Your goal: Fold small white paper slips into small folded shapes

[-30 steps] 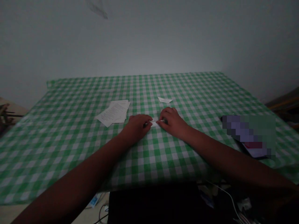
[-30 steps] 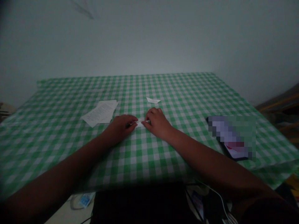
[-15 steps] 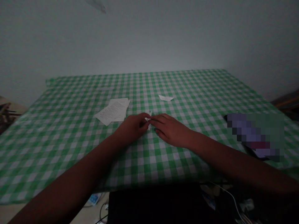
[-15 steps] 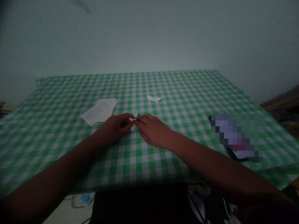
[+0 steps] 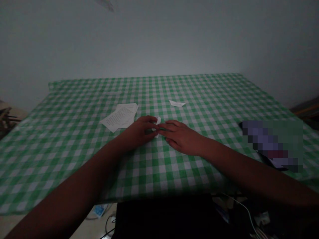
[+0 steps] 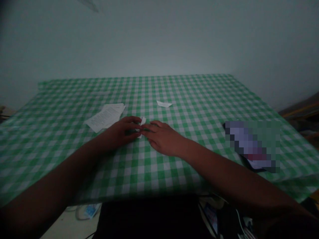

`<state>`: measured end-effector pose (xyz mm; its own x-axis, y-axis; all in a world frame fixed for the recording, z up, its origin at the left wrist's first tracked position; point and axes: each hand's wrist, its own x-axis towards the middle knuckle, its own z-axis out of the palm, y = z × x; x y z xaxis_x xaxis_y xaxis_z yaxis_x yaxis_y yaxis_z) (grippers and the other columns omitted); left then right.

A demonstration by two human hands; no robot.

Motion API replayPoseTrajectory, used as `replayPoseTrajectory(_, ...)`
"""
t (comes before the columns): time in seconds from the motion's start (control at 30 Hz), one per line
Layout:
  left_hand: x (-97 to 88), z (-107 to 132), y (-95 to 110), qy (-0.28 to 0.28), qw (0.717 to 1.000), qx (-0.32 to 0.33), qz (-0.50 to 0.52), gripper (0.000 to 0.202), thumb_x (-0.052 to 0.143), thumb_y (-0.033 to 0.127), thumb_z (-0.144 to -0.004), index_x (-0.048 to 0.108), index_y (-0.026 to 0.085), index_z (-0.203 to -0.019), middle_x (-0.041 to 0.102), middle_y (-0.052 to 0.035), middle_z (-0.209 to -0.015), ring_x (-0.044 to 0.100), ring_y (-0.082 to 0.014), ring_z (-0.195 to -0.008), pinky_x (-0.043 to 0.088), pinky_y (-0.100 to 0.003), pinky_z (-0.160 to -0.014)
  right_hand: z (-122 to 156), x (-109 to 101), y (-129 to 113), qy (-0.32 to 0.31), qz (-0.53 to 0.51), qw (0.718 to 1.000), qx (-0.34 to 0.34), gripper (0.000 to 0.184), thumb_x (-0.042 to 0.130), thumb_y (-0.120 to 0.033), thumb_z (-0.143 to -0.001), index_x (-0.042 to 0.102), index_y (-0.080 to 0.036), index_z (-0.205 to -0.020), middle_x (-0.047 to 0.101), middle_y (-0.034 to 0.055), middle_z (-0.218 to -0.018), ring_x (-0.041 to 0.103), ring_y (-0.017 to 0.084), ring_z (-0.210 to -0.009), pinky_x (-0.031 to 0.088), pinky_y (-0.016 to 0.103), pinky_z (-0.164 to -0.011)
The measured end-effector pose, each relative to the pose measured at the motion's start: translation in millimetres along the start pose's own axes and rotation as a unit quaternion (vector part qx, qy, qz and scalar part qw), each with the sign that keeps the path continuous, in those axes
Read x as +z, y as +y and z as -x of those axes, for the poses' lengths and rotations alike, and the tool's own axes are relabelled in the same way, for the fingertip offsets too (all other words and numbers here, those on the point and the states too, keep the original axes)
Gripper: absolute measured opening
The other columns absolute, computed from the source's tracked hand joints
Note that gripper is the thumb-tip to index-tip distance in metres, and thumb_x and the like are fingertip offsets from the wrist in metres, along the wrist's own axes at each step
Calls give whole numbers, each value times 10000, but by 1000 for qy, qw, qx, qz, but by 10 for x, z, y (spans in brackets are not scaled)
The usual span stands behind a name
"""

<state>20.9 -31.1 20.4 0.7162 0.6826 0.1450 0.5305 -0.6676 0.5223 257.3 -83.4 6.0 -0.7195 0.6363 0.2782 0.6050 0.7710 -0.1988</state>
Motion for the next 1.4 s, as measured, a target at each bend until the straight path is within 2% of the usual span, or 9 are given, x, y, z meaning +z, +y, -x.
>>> replayPoseTrajectory(0.17, -33, 4, -73, -34, 999, 5, 3, 318, 559, 344, -927, 686, 236, -1197, 549, -91, -1366, 547, -255, -1247, 447, -445, -1088, 19, -14, 3, -20, -1, 1000, 0, 472, 445, -202, -973, 480, -188, -1444, 461, 107, -1515, 368, 290, -1390, 377, 524, -1105)
replayPoseTrajectory(0.33, -41, 5, -91, -26, 1000, 2, 8, 327, 570, 351, -919, 666, 228, -1207, 550, -92, -1371, 549, -245, -1246, 451, -435, -1079, 20, -44, -9, -29, 3, 1000, 0, 457, 449, -206, -975, 502, -206, -1429, 424, 90, -1545, 360, 294, -1396, 357, 518, -1115)
replayPoseTrajectory(0.5, -50, -1, -87, -27, 1000, 4, -1, 331, 583, 361, -907, 653, 230, -1203, 565, -86, -1365, 542, -239, -1262, 430, -432, -1097, 11, -56, -7, -39, 8, 999, 5, 444, 437, -220, -984, 515, -211, -1421, 399, 81, -1562, 371, 302, -1373, 388, 502, -1083)
replayPoseTrajectory(0.77, -72, -1, -84, -30, 999, 4, 14, 323, 602, 375, -896, 665, 234, -1180, 573, -89, -1363, 545, -246, -1265, 428, -444, -1095, 9, -83, -21, -37, 1, 999, -1, 432, 449, -204, -976, 539, -189, -1398, 419, 114, -1545, 369, 308, -1374, 396, 511, -1068)
replayPoseTrajectory(1.0, -95, -3, -59, -37, 999, 0, 3, 328, 600, 354, -895, 659, 239, -1197, 573, -79, -1373, 543, -240, -1270, 420, -431, -1103, 7, -74, -6, -34, -11, 999, -1, 421, 463, -214, -971, 560, -236, -1380, 429, 89, -1542, 392, 300, -1359, 400, 525, -1059)
replayPoseTrajectory(1.23, -92, 3, -48, -42, 999, 1, -8, 335, 608, 385, -896, 669, 230, -1187, 566, -92, -1384, 545, -241, -1271, 418, -427, -1102, 7, -65, 11, -38, -14, 999, -12, 417, 481, -209, -965, 575, -222, -1372, 453, 107, -1520, 388, 308, -1359, 385, 532, -1065)
replayPoseTrajectory(1.4, -81, 17, -36, -42, 999, -3, -16, 354, 616, 380, -891, 656, 228, -1207, 550, -95, -1402, 527, -242, -1290, 416, -429, -1102, -2, -73, -2, -43, -11, 999, -1, 408, 475, -217, -970, 585, -246, -1362, 449, 68, -1527, 390, 308, -1347, 387, 519, -1064)
